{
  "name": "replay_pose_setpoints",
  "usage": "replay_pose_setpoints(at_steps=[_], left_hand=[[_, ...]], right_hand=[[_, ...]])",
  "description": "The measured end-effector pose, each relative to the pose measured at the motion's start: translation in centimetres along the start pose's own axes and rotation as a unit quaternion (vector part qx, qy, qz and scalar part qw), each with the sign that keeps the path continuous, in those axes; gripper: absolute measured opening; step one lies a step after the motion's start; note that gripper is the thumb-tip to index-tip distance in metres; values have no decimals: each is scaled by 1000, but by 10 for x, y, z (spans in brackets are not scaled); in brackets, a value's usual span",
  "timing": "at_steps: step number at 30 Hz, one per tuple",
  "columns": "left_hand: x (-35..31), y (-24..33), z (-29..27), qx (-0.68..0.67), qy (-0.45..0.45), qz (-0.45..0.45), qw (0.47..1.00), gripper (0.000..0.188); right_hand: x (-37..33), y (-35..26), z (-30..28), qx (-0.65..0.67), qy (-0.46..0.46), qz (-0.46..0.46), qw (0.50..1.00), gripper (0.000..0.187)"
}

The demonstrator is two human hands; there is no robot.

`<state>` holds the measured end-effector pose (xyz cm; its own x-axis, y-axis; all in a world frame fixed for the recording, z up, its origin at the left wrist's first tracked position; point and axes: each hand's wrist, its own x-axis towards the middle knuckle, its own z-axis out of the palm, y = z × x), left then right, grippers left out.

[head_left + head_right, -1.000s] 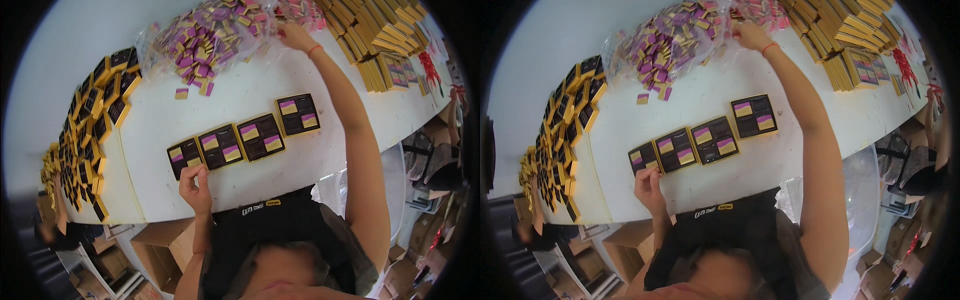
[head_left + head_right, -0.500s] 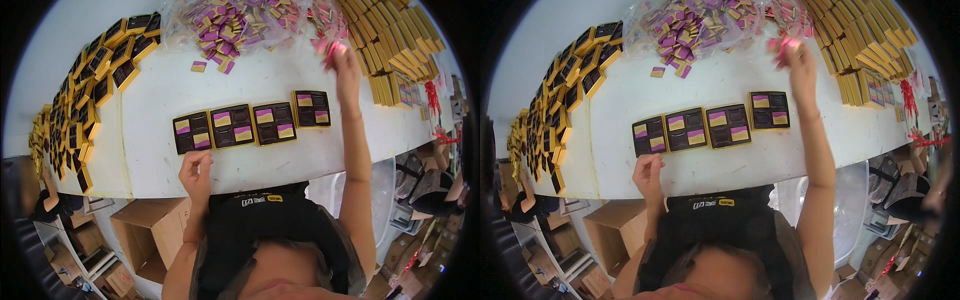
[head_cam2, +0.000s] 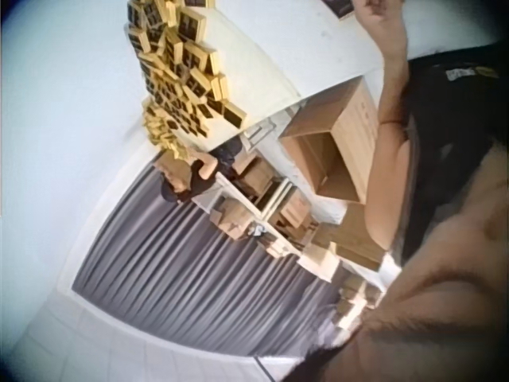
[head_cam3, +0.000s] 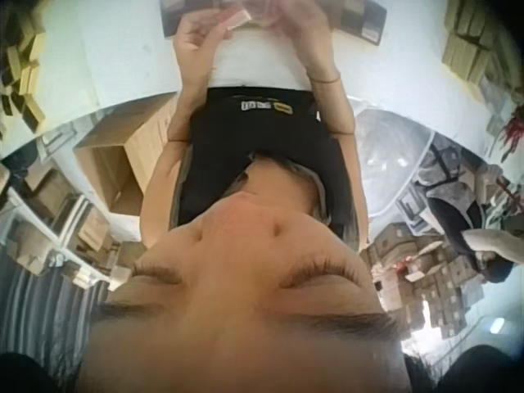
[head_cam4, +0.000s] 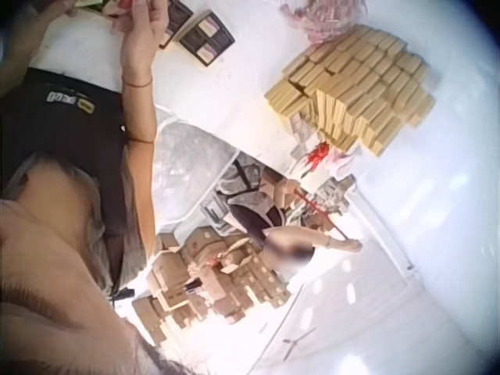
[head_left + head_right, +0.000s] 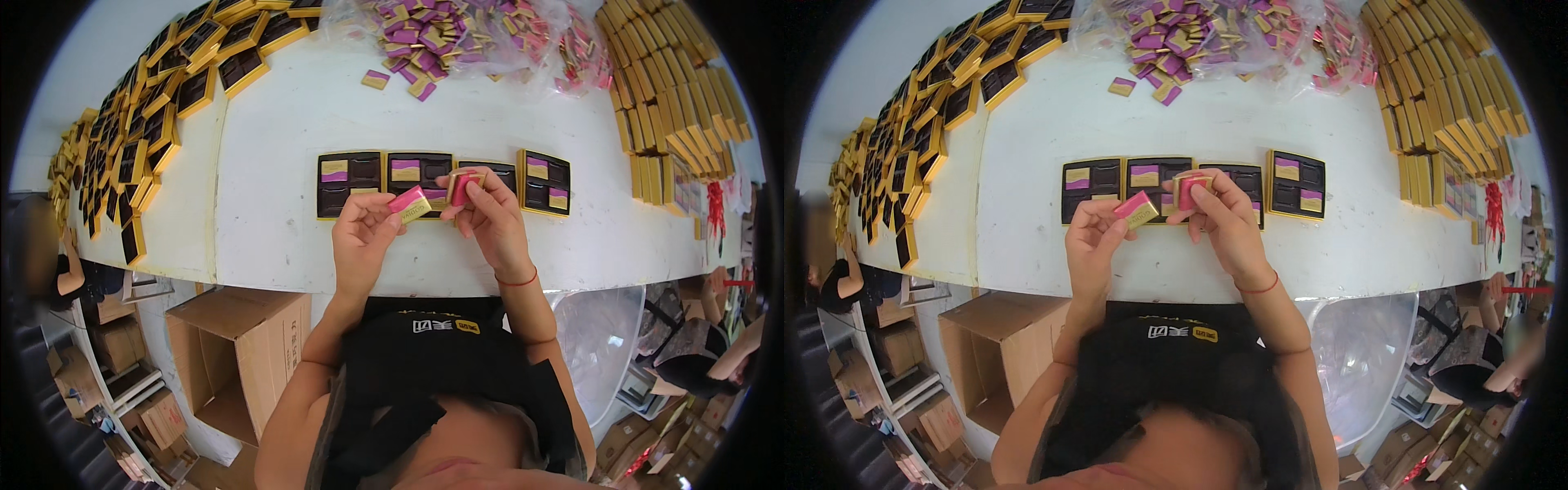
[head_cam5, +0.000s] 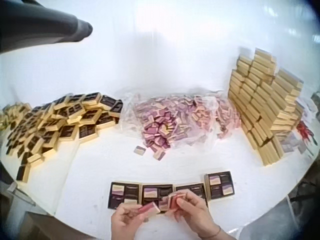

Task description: The person assembles makeup palettes by placing small colored pans into black trays and covering them with clear lids. The person handles the pans and trays by hand, arranging them on a white table.

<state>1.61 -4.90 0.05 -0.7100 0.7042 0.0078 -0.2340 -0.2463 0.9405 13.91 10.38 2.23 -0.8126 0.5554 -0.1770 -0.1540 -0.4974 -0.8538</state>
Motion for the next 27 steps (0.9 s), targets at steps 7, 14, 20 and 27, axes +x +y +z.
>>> replay_pose_setpoints(at_steps=[7,14,20,27], left_hand=[[-4,3,-50,42,55,30,997,15],[8,18,-109,126,117,41,984,12],[15,25,-97,77,146,-7,986,25],[17,7,-86,151,128,74,977,26]], right_hand=[[7,8,17,118,-51,79,989,22],[10,11,9,24,-46,80,995,14],[17,11,16,55,-32,102,993,11],[36,3,28,-50,-34,133,989,13]])
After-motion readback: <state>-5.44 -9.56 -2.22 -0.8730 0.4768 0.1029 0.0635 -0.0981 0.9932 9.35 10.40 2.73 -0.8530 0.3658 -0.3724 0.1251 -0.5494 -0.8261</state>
